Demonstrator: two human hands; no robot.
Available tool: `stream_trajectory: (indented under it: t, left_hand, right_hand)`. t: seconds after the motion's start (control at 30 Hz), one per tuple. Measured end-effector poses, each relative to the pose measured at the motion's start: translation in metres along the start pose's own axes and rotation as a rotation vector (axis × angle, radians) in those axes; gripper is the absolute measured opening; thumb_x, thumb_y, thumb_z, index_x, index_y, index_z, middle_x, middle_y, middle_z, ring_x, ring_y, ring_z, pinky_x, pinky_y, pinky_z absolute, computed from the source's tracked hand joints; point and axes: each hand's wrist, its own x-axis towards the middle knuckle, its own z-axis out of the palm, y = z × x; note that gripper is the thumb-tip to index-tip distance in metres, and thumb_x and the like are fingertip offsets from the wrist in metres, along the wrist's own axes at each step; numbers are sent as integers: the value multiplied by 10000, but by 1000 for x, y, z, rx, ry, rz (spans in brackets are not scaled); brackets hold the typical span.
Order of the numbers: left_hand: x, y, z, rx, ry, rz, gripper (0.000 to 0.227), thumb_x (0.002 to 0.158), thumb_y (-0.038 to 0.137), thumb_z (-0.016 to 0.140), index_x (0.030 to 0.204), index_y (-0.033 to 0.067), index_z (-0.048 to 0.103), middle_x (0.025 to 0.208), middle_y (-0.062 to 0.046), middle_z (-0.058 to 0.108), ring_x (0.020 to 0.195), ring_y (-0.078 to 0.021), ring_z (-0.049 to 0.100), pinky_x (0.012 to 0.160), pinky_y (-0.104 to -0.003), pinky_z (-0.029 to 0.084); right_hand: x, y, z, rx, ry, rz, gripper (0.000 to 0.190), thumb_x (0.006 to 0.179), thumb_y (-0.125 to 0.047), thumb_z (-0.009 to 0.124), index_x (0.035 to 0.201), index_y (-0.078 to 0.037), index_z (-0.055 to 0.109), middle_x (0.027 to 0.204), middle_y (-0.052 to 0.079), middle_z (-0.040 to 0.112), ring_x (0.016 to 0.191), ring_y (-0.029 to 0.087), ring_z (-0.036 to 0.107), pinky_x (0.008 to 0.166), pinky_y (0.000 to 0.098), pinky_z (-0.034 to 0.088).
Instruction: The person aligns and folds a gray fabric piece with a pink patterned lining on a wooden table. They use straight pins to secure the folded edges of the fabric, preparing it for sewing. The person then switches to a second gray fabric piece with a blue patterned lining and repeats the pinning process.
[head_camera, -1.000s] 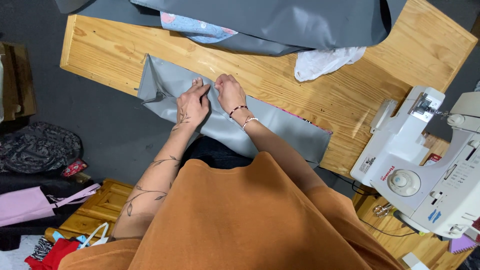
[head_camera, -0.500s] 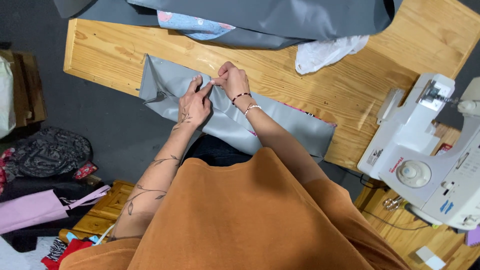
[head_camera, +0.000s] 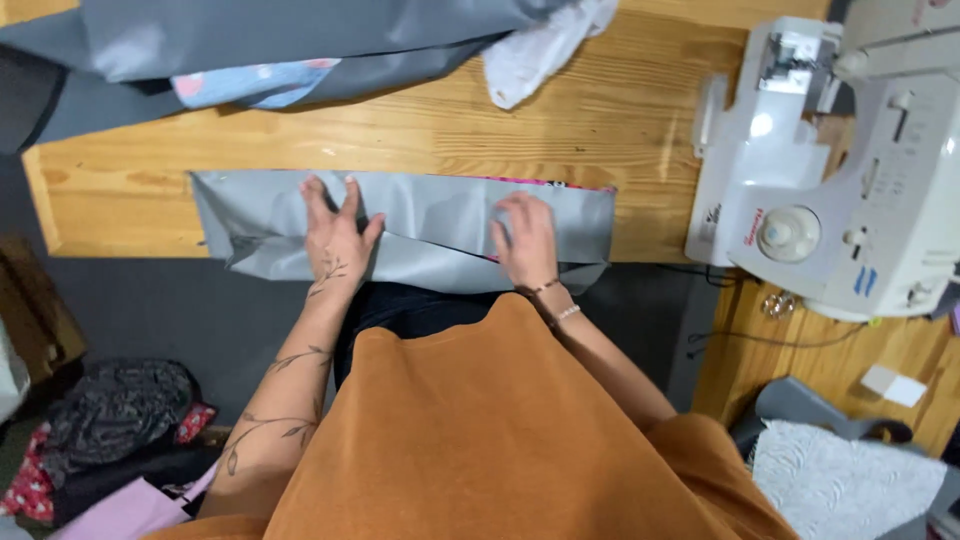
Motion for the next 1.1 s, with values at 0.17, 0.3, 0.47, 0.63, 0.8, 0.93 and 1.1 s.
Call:
stream_trajectory:
  t: [0.17, 0.3, 0.47, 0.63, 0.8, 0.93, 1.1]
  left_hand:
    - [2, -2, 13, 3, 61, 49, 689, 912, 456, 769, 1503, 171, 557, 1569, -290, 237, 1480, -452, 222, 1132, -526, 411]
    - [1, -3, 12, 34, 79, 82, 687, 931, 473, 758, 1504, 151, 558, 1557, -290, 246, 1472, -461, 226, 1140, -521, 399]
    - [0, 3, 6, 24, 66, 103, 695, 936, 475, 749, 1503, 124, 555, 1553, -299, 246, 1474, -466, 221, 1143, -534, 382]
    - [-3, 5, 5, -19, 62, 110, 708, 939, 468, 748, 1513, 113, 536, 1555, -306, 239, 1475, -474, 217, 1159, -561, 337]
    - [-2, 0, 10, -50, 95, 143, 764, 903, 493, 767, 1529, 135, 514, 1570, -310, 227, 1479, -482, 214, 1189, -584, 260]
    - [-4, -2, 8, -84, 98, 123, 766, 886, 512, 774, 1512, 138, 541, 1587, -291, 198, 1474, -488, 232, 1194, -576, 265]
    - [-5, -1, 6, -97, 132, 151, 744, 897, 504, 775, 1498, 123, 557, 1583, -290, 210, 1466, -486, 257, 1196, -573, 265]
  right_hand:
    - [-31, 18, -28, -118, 118, 329, 625, 964, -157, 695, 1467, 36, 380, 1447, 323, 361, 1340, 483, 406, 1133, 555, 348]
    - [-29, 26, -25, -73, 54, 530, 758, 1040, -245, 623, 1564, 108, 205, 1586, 383, 178, 1476, 509, 236, 1218, 558, 243]
    - [-35, 63, -1, -119, -46, 657, 877, 1021, -398, 626, 1577, 92, 156, 1620, 353, 116, 1516, 482, 146, 1252, 539, 155]
    - [-33, 73, 10, -273, -148, 729, 988, 999, -577, 583, 1596, 60, 118, 1647, 309, 78, 1539, 447, 116, 1267, 499, 138]
    - [-17, 71, 15, -412, -244, 826, 1170, 924, -756, 533, 1584, 86, 59, 1635, 338, -11, 1543, 463, 37, 1272, 514, 74]
    - [-8, 63, 12, -396, -273, 851, 1294, 838, -847, 523, 1578, 97, 35, 1631, 342, -36, 1537, 476, -6, 1270, 526, 39]
    - [-2, 58, 14, -398, -234, 890, 1324, 832, -875, 511, 1567, 120, 39, 1619, 366, -38, 1527, 500, -3, 1263, 555, 28]
